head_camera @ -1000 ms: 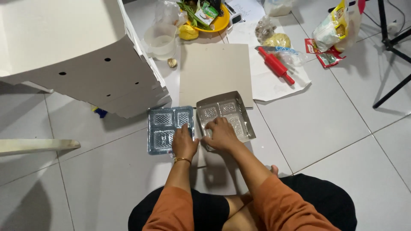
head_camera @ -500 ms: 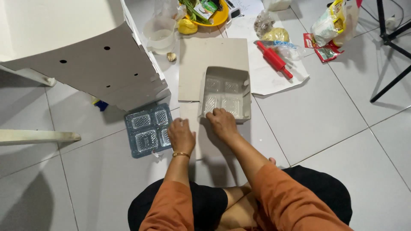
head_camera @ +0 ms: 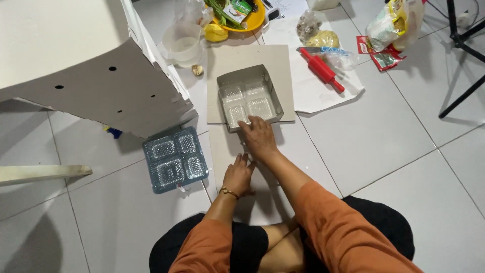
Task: The person sits on the floor and assembles a white cardboard box. They place a plastic tray inside the box, fold the cardboard flaps to form the box structure, and then stack the completed box onto a pile of similar boxes.
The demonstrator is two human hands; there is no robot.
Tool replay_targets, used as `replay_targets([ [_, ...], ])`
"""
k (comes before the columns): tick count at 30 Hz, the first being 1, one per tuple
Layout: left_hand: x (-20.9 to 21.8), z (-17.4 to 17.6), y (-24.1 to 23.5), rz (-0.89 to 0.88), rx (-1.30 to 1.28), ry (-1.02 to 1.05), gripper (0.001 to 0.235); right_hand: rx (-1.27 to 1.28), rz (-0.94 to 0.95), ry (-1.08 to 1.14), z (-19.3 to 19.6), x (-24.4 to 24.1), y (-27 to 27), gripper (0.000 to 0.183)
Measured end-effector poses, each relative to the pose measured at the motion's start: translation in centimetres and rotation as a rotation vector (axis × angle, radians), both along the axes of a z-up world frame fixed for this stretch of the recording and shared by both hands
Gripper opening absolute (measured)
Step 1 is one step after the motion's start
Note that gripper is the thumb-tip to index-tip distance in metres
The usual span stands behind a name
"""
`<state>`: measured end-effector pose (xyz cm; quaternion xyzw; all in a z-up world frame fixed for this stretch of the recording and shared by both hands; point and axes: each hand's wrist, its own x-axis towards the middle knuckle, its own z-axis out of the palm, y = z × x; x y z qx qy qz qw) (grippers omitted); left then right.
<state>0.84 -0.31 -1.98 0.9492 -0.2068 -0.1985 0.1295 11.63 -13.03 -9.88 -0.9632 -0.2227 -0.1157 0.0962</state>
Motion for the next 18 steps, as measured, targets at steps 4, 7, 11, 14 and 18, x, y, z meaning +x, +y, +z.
replay_targets([
  [4,-0.8,-4.7,-0.8,-0.022,0.033,-0.023,0.074,0.251,0.039,-0.042,-1.5,-4.6,-1.9,0.052],
  [7,-1.6,-11.0,-1.2,-0.071,0.033,-0.053,0.06,0.254,0.018,-0.329,1.2,-7.4,-3.2,0.041],
  [11,-2.4,-12.4,-1.3,-0.03,0.004,-0.08,0.063,0.219,0.048,-0.284,-0.8,-7.6,-5.0,0.041],
  [14,-3.5,-10.0,-1.6,0.007,-0.002,-0.104,0.068,0.079,0.046,-0.253,-2.4,-7.4,-5.7,0.035],
  [18,-3.2,-13.5,-1.5,0.005,-0.031,-0.178,0.052,-0.025,0.057,-0.213,-6.2,-4.1,-6.5,0.01],
])
